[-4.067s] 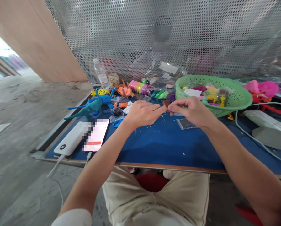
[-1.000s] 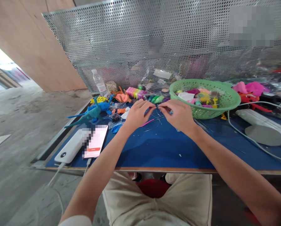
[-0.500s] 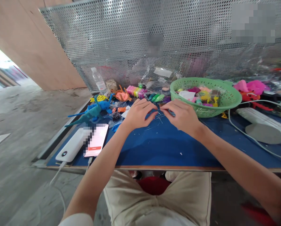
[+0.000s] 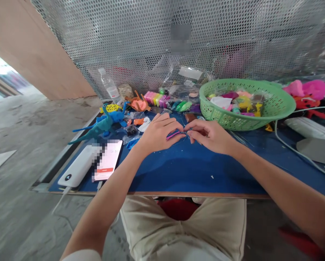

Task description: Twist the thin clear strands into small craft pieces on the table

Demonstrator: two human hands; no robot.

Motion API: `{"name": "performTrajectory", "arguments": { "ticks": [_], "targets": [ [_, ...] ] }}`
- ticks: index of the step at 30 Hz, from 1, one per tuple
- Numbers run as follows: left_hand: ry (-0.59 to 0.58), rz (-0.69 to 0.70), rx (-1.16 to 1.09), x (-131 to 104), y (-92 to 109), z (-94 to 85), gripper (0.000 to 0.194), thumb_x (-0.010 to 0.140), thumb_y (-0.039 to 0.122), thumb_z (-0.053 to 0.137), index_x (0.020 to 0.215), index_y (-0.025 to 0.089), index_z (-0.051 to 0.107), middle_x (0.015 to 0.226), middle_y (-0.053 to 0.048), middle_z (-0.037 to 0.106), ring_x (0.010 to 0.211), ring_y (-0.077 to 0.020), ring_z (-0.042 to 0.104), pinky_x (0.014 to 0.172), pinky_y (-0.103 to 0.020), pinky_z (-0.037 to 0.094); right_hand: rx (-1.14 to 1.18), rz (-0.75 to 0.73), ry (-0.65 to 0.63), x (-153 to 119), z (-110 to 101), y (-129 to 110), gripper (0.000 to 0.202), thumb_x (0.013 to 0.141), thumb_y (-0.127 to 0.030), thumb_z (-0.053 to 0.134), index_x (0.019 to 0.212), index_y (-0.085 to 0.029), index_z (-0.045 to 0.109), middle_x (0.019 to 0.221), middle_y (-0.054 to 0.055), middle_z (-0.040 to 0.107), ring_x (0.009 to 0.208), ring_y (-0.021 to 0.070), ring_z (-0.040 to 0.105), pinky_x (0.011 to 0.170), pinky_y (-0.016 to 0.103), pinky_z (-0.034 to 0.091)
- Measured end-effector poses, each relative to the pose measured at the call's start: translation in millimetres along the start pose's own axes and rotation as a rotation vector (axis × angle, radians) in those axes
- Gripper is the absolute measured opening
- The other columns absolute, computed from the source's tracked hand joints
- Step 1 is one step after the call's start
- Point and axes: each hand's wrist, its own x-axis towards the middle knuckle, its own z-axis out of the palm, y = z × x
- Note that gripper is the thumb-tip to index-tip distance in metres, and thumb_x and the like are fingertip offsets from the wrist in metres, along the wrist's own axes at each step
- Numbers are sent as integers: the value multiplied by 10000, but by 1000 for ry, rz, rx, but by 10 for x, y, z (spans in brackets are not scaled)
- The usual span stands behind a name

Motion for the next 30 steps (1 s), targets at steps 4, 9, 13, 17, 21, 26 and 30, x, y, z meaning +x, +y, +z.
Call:
{"name": "performTrajectory", "arguments": {
  "ticks": [4,9,13,17,21,26,30],
  "targets": [
    [-5,-63,-78,2,-10,52,169,957,373,597,937,209,633,757,-9,641,777,-175,515,743,-326,387,-228,-98,141,2,63,16,146,943,-263,565,1009,-219,688,912,43,753,730,166,675,659,287,493],
    [-2,-85,-133,-8,-26,130,148,952,348,613,948,201,626,739,3,612,774,-163,502,759,-301,393,-91,38,177,9,122,41,143,925,-295,594,939,-205,704,800,22,738,659,156,655,601,269,485],
    [-12,-104,-111,-7,-30,154,158,947,352,621,939,194,622,730,6,606,773,-162,497,751,-295,380,-15,115,189,13,143,64,162,910,-324,614,918,-197,714,797,34,743,673,165,654,605,278,483],
    [-37,-90,-21,-14,-39,160,171,951,370,613,928,200,623,724,4,612,780,-172,509,744,-308,357,25,125,171,19,161,98,183,916,-344,604,902,-204,721,761,28,736,654,161,646,605,285,474],
    [-44,-52,55,-21,-39,163,178,963,361,592,904,196,620,735,-7,628,781,-179,530,755,-325,354,41,146,127,32,153,126,198,919,-357,595,880,-204,714,710,15,710,582,141,592,563,285,432],
    [-21,-16,100,-27,-49,178,186,981,351,560,898,191,609,742,-18,633,797,-184,548,761,-332,357,98,183,104,46,139,116,178,919,-344,594,856,-201,680,674,4,666,581,132,577,556,279,410],
    [4,-7,122,-40,-67,188,185,982,350,560,894,191,595,747,-18,637,800,-184,561,754,-331,360,127,155,115,40,148,95,111,926,-313,591,945,-222,651,651,-16,630,583,126,562,541,270,384]
  ]
}}
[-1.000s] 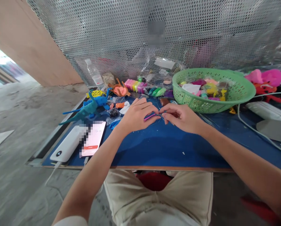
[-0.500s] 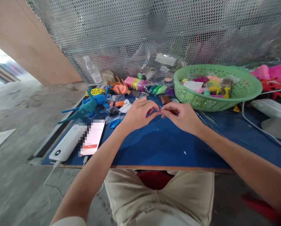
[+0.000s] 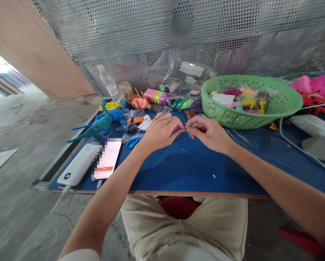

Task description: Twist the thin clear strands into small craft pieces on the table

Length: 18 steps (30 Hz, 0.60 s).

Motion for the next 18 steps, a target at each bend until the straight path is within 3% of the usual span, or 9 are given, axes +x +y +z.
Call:
{"name": "performTrajectory", "arguments": {
  "ticks": [13,18],
  "targets": [
    [5,84,135,47,16,-64,205,1005,328,514,856,194,558,768,-11,647,756,-176,568,685,-337,317,155,172,-29,12,4,8,167,898,-372,621,911,-208,649,664,0,599,551,109,500,464,251,320],
    [19,154,220,44,36,-64,192,1014,253,471,859,196,567,767,-14,636,759,-180,547,694,-348,302,241,285,-120,33,-35,-14,167,868,-360,654,852,-193,651,627,-5,558,535,94,442,469,243,302]
  ]
}}
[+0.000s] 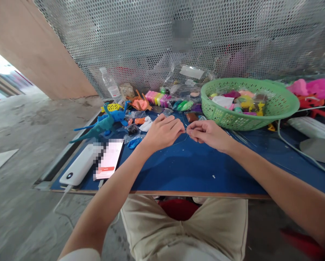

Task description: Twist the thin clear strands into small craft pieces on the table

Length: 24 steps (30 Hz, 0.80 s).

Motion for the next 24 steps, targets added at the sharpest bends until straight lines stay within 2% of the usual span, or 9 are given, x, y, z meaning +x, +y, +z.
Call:
{"name": "performTrajectory", "arguments": {
  "ticks": [5,8,12,16,18,21,24],
  "targets": [
    [53,102,113,-49,3,34,227,1005,192,455,807,198,567,721,-16,611,734,-180,511,699,-363,286,111,99,-144,-5,-44,-58,276,781,-421,757,825,-165,661,591,-18,521,489,65,337,437,233,230],
    [98,131,115,-69,-10,54,239,1000,162,451,797,205,571,715,-5,618,713,-167,506,708,-361,291,121,87,-172,-14,-49,-79,320,770,-456,761,827,-160,656,591,-21,524,486,67,357,438,231,242],
    [18,-1,33,-39,-12,37,205,1015,268,473,867,206,601,768,-18,650,760,-170,570,733,-349,351,-143,-130,-17,-21,-68,-70,256,871,-450,655,851,-195,654,644,0,609,549,114,505,504,255,358],
    [-40,-191,-219,-24,-14,-1,198,1005,369,511,996,200,611,897,-21,697,792,-147,631,712,-294,422,-452,-315,162,-28,-83,-37,176,941,-366,575,894,-220,662,682,2,672,549,134,550,549,280,400],
    [-58,-225,-312,-37,-23,-9,181,1007,352,511,1028,208,619,948,-17,704,822,-134,647,721,-273,447,-571,-401,196,-27,-74,-19,148,956,-317,557,912,-226,666,734,8,698,580,143,576,588,288,424],
    [-60,-265,-373,-52,-32,-6,175,1012,313,497,1031,209,636,975,-22,704,855,-126,651,703,-258,458,-715,-551,237,-19,-51,16,146,979,-266,522,978,-229,664,902,39,734,729,173,644,687,307,471],
    [-51,-345,-458,-37,-24,8,160,1001,276,504,998,192,641,959,-25,704,806,-115,634,674,-253,454,-826,-682,280,-5,-35,60,163,995,-258,504,1055,-219,650,977,63,733,848,200,670,761,328,496]
  ]
}}
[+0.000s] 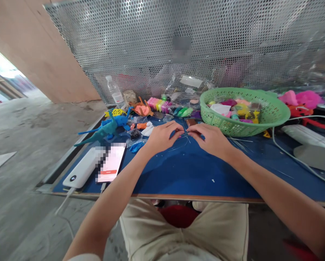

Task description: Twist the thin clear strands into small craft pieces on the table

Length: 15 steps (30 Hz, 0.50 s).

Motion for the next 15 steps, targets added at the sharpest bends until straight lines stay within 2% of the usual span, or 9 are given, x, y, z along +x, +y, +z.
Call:
{"name": "performTrajectory", "arguments": {
  "ticks": [3,8,13,15],
  "targets": [
    [17,-75,-89,18,25,17,148,986,249,515,943,171,633,878,-24,699,739,-112,613,657,-253,448,-97,-77,45,-9,29,22,158,997,-255,512,1055,-208,652,966,68,737,895,210,673,801,338,505],
    [95,-86,-11,11,104,-3,120,970,263,551,947,185,639,826,-2,694,671,-101,587,603,-251,412,-212,-115,136,20,7,2,158,989,-228,517,999,-223,674,974,63,757,877,217,661,812,356,498],
    [245,-8,-93,12,259,-117,154,991,284,532,963,187,650,836,-24,670,649,-90,560,590,-239,434,-245,-148,253,55,-153,-126,149,961,-234,557,941,-267,701,889,36,775,757,216,643,742,369,489],
    [273,-61,-187,27,329,-180,170,996,303,527,964,184,644,820,-29,651,624,-85,542,568,-234,449,-277,-132,279,61,-242,-176,166,962,-254,553,932,-285,714,862,33,775,718,219,630,704,380,472]
  ]
}}
